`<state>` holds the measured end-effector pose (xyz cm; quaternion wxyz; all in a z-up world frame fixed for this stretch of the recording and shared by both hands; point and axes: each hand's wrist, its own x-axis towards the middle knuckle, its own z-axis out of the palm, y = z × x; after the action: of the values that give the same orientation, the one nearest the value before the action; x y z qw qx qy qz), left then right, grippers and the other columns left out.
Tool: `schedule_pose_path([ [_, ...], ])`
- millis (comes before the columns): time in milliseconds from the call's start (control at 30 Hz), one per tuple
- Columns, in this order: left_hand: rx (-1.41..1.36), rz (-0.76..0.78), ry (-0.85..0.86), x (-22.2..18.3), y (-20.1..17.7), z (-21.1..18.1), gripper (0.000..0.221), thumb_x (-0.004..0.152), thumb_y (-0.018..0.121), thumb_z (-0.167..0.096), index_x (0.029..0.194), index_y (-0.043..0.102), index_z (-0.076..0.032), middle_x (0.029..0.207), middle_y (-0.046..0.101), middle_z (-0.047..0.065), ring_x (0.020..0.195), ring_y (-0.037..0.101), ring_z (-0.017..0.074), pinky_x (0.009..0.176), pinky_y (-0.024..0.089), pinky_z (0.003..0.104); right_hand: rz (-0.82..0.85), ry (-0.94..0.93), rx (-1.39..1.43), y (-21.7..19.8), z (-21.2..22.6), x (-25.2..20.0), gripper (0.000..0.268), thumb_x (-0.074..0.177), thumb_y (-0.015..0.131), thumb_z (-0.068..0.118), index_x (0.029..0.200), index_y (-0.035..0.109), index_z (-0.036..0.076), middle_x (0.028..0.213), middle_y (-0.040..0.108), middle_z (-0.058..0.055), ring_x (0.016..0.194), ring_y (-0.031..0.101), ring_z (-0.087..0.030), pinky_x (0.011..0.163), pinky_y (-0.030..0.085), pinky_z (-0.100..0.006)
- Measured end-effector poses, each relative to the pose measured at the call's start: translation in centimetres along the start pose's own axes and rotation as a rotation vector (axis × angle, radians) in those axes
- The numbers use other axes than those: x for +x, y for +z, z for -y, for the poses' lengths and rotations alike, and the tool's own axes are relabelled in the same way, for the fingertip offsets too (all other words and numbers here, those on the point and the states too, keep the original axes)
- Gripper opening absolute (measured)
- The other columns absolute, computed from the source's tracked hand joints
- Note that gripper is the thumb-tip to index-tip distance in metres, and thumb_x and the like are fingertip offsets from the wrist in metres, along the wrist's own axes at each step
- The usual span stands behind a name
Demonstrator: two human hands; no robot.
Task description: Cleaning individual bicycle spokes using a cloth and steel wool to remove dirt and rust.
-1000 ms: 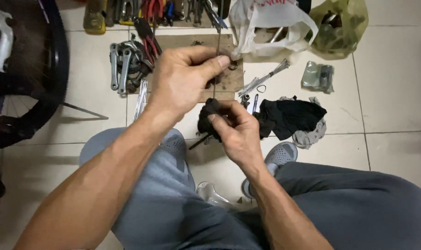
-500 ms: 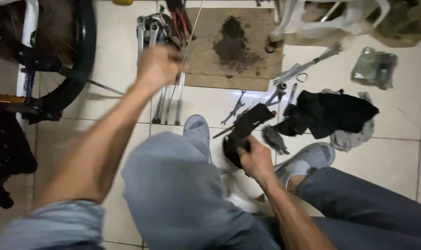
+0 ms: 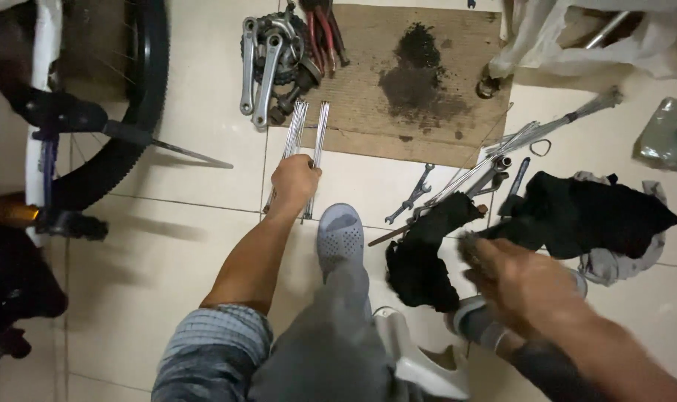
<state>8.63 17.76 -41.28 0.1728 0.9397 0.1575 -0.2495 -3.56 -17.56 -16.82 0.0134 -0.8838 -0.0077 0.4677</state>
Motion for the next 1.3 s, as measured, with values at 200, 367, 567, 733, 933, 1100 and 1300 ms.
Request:
schedule_pose_path([
  [200, 0.033, -0.059, -0.05, 0.9, 1.7, 0.1, 0.015, 0.085, 0.062, -0.026, 0.085, 0.066, -0.012, 0.087, 0.071, 0.012, 0.083, 0.068, 0.0373, 0.066, 0.051, 0.048, -0.327, -0.167, -0.328, 0.8, -7.2, 1.9, 0.05, 0.081, 0.062, 0.048, 0.129, 0.053, 0.038, 0.118, 0.069, 0.005, 0.089, 0.077, -0.029, 0.062, 0.064, -0.049],
  [367, 0.054, -0.248, 0.051, 1.3, 4.5, 1.6, 0.024, 0.084, 0.079, -0.032, 0.097, 0.074, -0.012, 0.082, 0.074, 0.007, 0.073, 0.07, 0.0316, 0.049, 0.052, 0.049, -0.265, -0.174, -0.289, 1.9, -9.5, 4.8, 0.053, 0.081, 0.06, 0.061, 0.13, 0.054, 0.039, 0.117, 0.07, 0.005, 0.09, 0.078, -0.03, 0.068, 0.065, -0.044],
  [567, 0.034, -0.025, 0.386, -2.2, 0.9, -9.0, 0.028, 0.092, 0.075, -0.029, 0.112, 0.072, -0.01, 0.095, 0.071, 0.011, 0.096, 0.073, 0.0329, 0.085, 0.057, 0.05, -0.124, -0.275, 0.394, -0.3, -6.7, 9.1, 0.029, 0.088, 0.066, 0.036, 0.1, 0.072, 0.011, 0.088, 0.078, -0.018, 0.086, 0.075, -0.044, 0.072, 0.056, -0.055],
  [733, 0.075, 0.195, 0.661, -3.4, 2.5, -18.1, 0.024, 0.094, 0.066, -0.031, 0.111, 0.073, -0.014, 0.102, 0.073, 0.01, 0.105, 0.071, 0.033, 0.091, 0.056, 0.05, -0.047, -0.217, 0.536, 3.3, -5.8, 14.1, 0.036, 0.092, 0.066, 0.042, 0.111, 0.071, 0.012, 0.097, 0.075, -0.021, 0.096, 0.072, -0.043, 0.081, 0.058, -0.05],
  [933, 0.13, 0.192, 0.572, -3.3, 10.2, -21.8, 0.026, 0.086, 0.067, -0.042, 0.096, 0.075, -0.019, 0.089, 0.07, 0.009, 0.09, 0.074, 0.0339, 0.079, 0.059, 0.05, -0.104, -0.158, 0.761, 11.3, -6.8, 17.5, 0.032, 0.093, 0.066, 0.034, 0.107, 0.071, 0.006, 0.091, 0.074, -0.022, 0.088, 0.073, -0.039, 0.072, 0.06, -0.045],
  [1100, 0.161, -0.04, 0.725, -4.7, 13.9, -19.5, 0.022, 0.079, 0.078, -0.034, 0.086, 0.072, -0.014, 0.075, 0.066, 0.005, 0.073, 0.072, 0.0276, 0.063, 0.057, 0.041, -0.385, -0.241, 0.44, 14.0, -7.7, 16.9, 0.024, 0.088, 0.069, 0.03, 0.102, 0.064, 0.011, 0.085, 0.07, -0.013, 0.078, 0.071, -0.034, 0.06, 0.058, -0.042],
  [1300, 0.174, -0.239, 0.866, -4.7, 16.4, -18.8, 0.014, 0.076, 0.081, -0.025, 0.076, 0.069, -0.017, 0.063, 0.064, 0.0, 0.057, 0.069, 0.022, 0.054, 0.054, 0.035, -0.196, -0.147, 0.21, 12.5, -8.6, 16.7, 0.053, 0.083, 0.072, 0.043, 0.125, 0.056, 0.014, 0.107, 0.071, -0.012, 0.093, 0.073, -0.036, 0.074, 0.061, -0.049],
])
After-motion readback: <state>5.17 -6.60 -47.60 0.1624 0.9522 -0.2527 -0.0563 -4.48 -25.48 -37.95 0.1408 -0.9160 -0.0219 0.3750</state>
